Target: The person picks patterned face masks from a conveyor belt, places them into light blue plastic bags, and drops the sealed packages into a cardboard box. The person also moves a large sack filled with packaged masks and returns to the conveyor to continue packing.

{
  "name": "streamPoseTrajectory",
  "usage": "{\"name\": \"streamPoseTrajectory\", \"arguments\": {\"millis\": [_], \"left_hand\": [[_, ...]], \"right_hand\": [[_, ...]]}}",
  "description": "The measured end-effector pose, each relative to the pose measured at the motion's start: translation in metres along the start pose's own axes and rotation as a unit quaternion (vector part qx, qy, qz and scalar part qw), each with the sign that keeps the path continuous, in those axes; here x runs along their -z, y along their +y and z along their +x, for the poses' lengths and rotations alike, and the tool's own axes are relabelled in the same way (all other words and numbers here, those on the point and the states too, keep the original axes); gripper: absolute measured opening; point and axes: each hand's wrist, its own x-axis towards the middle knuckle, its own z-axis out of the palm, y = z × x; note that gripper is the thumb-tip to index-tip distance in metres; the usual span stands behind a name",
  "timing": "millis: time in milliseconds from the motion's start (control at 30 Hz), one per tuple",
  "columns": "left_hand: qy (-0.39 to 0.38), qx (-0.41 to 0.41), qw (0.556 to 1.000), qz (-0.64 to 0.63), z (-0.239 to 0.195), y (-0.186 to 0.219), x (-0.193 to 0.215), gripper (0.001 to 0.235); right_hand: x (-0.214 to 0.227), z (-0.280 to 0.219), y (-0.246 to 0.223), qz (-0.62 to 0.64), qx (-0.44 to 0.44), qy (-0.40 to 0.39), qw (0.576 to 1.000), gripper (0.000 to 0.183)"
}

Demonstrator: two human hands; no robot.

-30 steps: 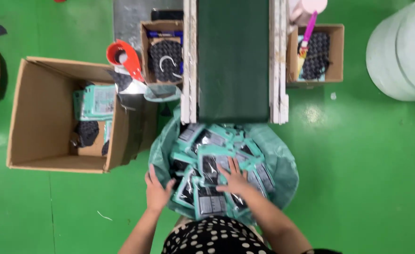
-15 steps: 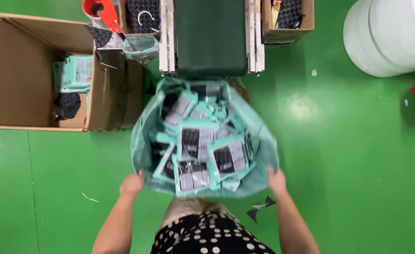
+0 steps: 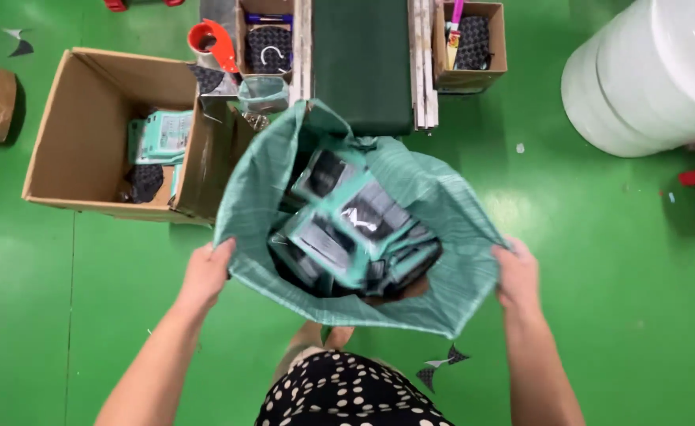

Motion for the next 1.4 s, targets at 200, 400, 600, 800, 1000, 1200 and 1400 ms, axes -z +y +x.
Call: {"name": "streamPoseTrajectory", "arguments": {"millis": [200,400,600,800,1000,1200,1400], "left_hand": [[0.042,-0.017,0.996,-0.071,-0.037,-0.034,0.038,0.036],[0.005,0.033,0.943,0.331,0.011,-0.22,0.013,0.057],[0.088,-0.036,0.877,0.47,-0.031,-0.054,-0.006,0.064],[-0.081,-0.303,0.837,0.448,0.021,-0.108,-0.096,0.035],[-0.326,-0.137,0.558,0.751,0.072,-0.197,-0.128,0.053],[-0.323,-0.059,0.607,0.724,0.011,-0.12,-0.057,0.064],[-0.124,0.052,0.77,0.623,-0.057,-0.005,-0.006,0.059]], "right_hand": [[0.041,-0.042,0.007,-0.004,0.025,0.034,0.999,0.031],[0.055,-0.031,0.207,-0.36,-0.043,0.019,0.932,0.036],[-0.079,-0.083,0.069,-0.7,0.189,-0.037,0.688,0.075],[-0.142,-0.078,0.169,-0.711,0.201,-0.422,0.525,0.048],[-0.151,-0.057,0.155,-0.802,-0.068,-0.517,0.292,0.083],[-0.112,-0.076,0.059,-0.777,-0.051,-0.427,0.461,0.083],[0.006,-0.059,0.105,-0.735,-0.06,-0.212,0.641,0.082]]}}
